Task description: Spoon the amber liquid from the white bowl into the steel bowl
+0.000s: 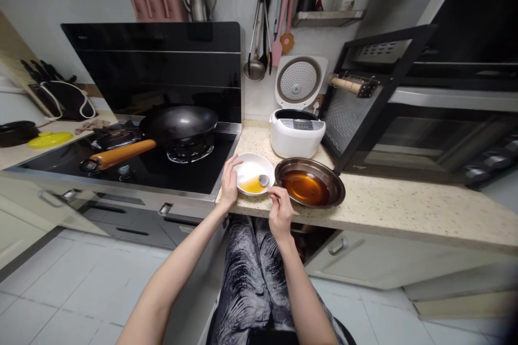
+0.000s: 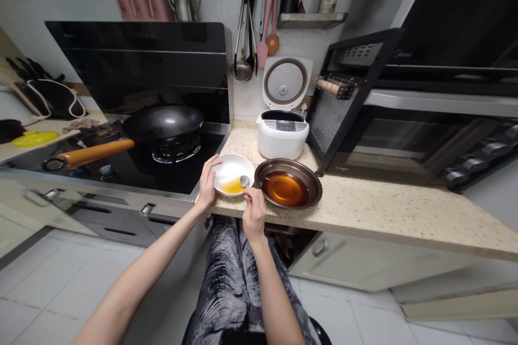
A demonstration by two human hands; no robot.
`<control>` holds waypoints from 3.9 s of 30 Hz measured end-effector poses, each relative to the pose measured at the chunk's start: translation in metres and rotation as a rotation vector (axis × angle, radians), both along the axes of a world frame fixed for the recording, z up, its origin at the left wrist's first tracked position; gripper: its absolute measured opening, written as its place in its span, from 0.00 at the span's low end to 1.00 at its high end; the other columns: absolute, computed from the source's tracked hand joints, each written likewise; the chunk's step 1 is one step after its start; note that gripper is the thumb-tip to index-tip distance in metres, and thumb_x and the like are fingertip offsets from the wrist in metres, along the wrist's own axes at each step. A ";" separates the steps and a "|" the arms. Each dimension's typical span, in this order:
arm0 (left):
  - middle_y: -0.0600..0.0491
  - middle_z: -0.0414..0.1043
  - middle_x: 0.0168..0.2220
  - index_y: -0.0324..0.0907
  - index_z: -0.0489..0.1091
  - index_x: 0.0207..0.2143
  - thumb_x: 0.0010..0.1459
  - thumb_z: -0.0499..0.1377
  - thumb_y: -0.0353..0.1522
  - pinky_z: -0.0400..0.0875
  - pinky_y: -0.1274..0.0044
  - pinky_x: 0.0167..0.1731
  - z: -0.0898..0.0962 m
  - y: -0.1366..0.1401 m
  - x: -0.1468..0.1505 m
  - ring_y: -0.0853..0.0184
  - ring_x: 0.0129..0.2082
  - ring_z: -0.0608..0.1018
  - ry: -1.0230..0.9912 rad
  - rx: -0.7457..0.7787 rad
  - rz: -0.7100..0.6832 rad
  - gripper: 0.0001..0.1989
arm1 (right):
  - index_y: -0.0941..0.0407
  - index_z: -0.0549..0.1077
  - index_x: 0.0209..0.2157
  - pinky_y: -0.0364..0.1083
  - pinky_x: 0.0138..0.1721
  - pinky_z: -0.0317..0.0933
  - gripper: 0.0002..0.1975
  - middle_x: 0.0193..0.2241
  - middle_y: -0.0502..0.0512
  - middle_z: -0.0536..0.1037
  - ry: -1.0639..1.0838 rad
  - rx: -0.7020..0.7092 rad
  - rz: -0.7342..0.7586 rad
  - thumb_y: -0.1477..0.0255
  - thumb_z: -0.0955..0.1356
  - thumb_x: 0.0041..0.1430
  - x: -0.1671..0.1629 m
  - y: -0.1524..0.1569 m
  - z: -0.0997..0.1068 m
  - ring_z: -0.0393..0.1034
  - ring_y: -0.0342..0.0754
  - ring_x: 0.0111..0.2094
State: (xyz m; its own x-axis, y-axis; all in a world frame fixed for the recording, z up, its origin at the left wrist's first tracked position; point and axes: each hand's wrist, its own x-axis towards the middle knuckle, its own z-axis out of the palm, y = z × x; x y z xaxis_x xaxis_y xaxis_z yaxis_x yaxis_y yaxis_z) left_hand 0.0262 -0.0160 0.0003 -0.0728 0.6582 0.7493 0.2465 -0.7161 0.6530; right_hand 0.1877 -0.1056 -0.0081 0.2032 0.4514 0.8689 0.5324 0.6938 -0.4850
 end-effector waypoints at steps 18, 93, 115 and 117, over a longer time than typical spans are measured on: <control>0.43 0.67 0.62 0.42 0.73 0.50 0.71 0.46 0.39 0.60 0.57 0.65 0.001 -0.002 0.000 0.55 0.64 0.69 0.010 -0.004 0.016 0.19 | 0.55 0.71 0.38 0.43 0.36 0.67 0.10 0.32 0.51 0.76 0.346 -0.234 0.158 0.66 0.62 0.71 -0.008 -0.003 -0.003 0.71 0.43 0.31; 0.43 0.69 0.61 0.42 0.73 0.50 0.71 0.46 0.40 0.60 0.57 0.64 0.000 -0.001 0.001 0.54 0.63 0.70 -0.062 0.041 0.016 0.20 | 0.53 0.72 0.50 0.51 0.40 0.69 0.17 0.36 0.57 0.78 -0.230 0.228 -0.227 0.83 0.60 0.66 0.051 -0.007 0.002 0.74 0.50 0.38; 0.43 0.67 0.63 0.42 0.73 0.50 0.71 0.45 0.38 0.61 0.56 0.64 0.001 -0.004 0.001 0.54 0.64 0.69 -0.022 0.066 -0.014 0.19 | 0.53 0.72 0.41 0.45 0.38 0.68 0.09 0.35 0.53 0.77 0.089 -0.086 0.027 0.76 0.61 0.70 0.006 -0.012 -0.004 0.74 0.45 0.36; 0.43 0.67 0.62 0.42 0.73 0.50 0.71 0.45 0.38 0.61 0.56 0.64 0.001 -0.004 0.001 0.54 0.64 0.69 -0.025 0.068 -0.016 0.19 | 0.53 0.72 0.41 0.45 0.39 0.67 0.09 0.35 0.53 0.77 0.090 -0.099 0.033 0.76 0.61 0.70 0.007 -0.012 -0.006 0.74 0.46 0.36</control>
